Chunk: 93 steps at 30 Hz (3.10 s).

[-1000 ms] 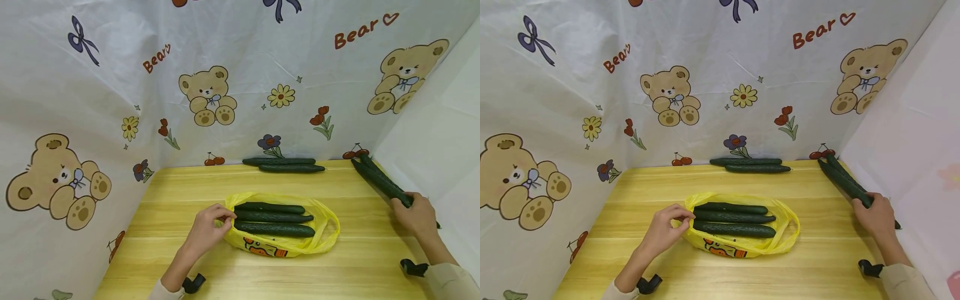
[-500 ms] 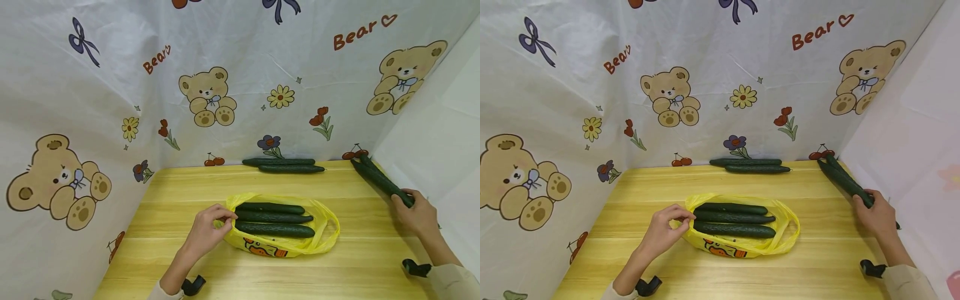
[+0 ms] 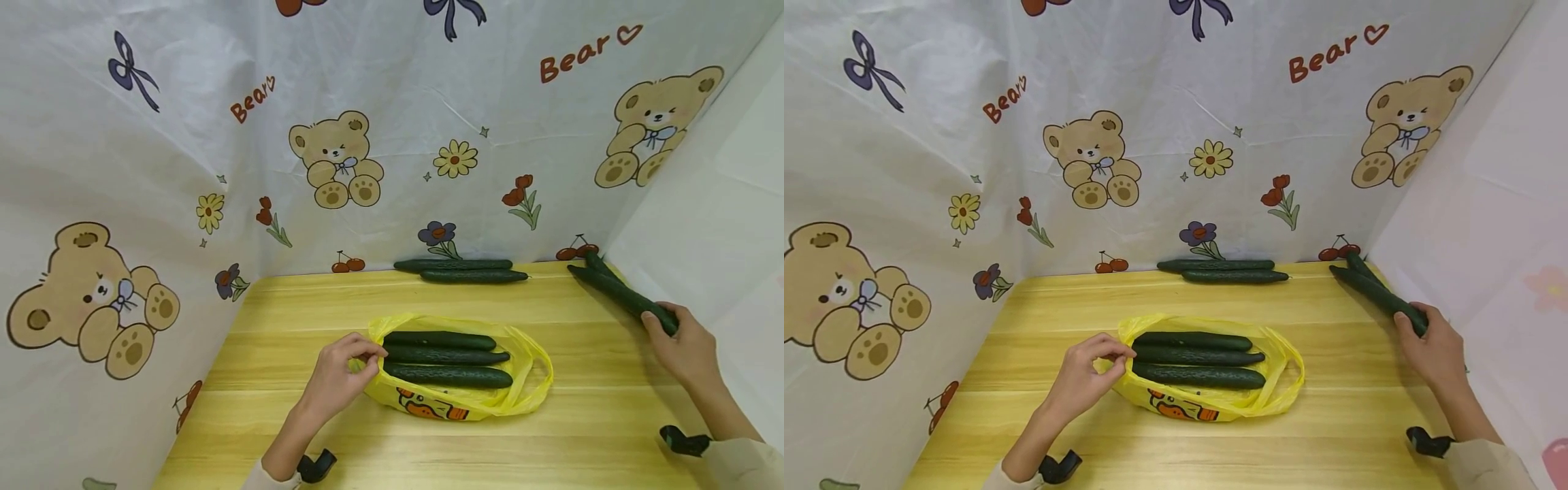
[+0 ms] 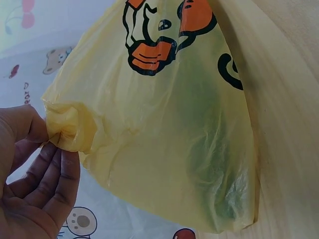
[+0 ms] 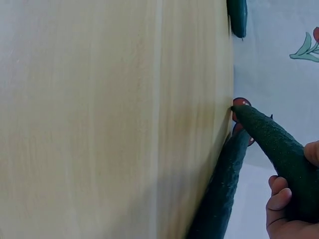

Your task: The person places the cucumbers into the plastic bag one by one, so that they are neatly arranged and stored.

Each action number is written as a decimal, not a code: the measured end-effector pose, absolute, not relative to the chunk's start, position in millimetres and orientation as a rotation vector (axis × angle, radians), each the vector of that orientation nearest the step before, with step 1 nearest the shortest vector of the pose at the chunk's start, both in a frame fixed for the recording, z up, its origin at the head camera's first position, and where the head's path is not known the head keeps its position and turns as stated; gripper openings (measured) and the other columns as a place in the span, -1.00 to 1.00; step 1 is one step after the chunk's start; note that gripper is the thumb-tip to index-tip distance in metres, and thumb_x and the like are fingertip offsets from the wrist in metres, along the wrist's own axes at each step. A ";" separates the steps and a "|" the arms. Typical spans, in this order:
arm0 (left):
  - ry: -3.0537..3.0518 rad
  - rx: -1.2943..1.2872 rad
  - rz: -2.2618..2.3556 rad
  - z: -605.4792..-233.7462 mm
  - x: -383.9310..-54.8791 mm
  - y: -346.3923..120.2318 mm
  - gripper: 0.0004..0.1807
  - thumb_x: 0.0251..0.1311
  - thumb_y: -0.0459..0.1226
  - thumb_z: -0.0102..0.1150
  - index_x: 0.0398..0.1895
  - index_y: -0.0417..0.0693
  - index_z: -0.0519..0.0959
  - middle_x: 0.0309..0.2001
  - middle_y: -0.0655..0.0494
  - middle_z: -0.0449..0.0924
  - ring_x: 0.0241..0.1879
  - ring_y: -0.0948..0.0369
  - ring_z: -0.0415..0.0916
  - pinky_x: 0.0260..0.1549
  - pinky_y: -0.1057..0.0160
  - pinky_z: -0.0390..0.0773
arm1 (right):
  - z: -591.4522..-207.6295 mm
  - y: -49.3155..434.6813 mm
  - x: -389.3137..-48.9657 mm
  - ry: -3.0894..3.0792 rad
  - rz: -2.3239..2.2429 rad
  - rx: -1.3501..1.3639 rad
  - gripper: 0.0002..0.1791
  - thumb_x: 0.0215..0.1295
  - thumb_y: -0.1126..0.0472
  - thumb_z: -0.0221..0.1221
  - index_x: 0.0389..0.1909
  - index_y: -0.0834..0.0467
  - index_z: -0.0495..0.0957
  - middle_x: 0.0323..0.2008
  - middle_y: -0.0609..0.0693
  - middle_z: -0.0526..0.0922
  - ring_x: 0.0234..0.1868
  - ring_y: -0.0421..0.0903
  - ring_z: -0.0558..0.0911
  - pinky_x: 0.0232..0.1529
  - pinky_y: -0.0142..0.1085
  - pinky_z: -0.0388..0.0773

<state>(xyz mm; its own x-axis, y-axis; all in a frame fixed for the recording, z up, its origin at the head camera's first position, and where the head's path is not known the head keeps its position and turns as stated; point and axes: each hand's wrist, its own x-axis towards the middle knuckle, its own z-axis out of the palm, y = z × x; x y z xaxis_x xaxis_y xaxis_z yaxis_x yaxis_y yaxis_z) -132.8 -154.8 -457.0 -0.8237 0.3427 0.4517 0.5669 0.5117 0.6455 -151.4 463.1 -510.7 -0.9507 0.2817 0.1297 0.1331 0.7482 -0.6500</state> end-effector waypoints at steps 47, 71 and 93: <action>-2.491 -0.777 -1.205 -454.6 -132.7 -155.7 -0.69 0.37 -0.41 0.30 -0.17 0.30 0.79 -0.18 0.36 0.73 -0.31 0.48 0.62 -0.38 0.21 0.71 | -451.6 415.4 -108.6 -2.596 1.049 -0.117 -0.39 0.63 -0.04 0.17 0.61 -0.09 0.37 -0.11 -0.64 0.38 -0.35 -0.40 0.46 -0.49 -0.37 0.39; -2.472 -0.770 -1.179 -454.5 -132.6 -155.7 -0.69 0.35 -0.43 0.31 -0.18 0.28 0.79 -0.19 0.33 0.73 -0.33 0.49 0.60 -0.37 0.33 0.68 | -437.2 380.5 -93.4 -2.576 1.193 0.207 -0.42 0.59 0.27 0.20 0.57 0.02 0.43 0.18 -0.51 0.44 -0.17 -0.33 0.51 -0.38 -0.41 0.41; -2.469 -0.769 -1.182 -452.2 -133.3 -157.5 -0.70 0.38 -0.41 0.30 -0.17 0.28 0.80 -0.18 0.32 0.74 -0.32 0.48 0.61 -0.36 0.34 0.68 | -415.2 355.6 -78.7 -2.601 1.266 0.418 -0.45 0.51 0.43 0.23 0.46 0.12 0.51 0.14 -0.18 0.62 -0.21 -0.23 0.60 -0.34 -0.40 0.52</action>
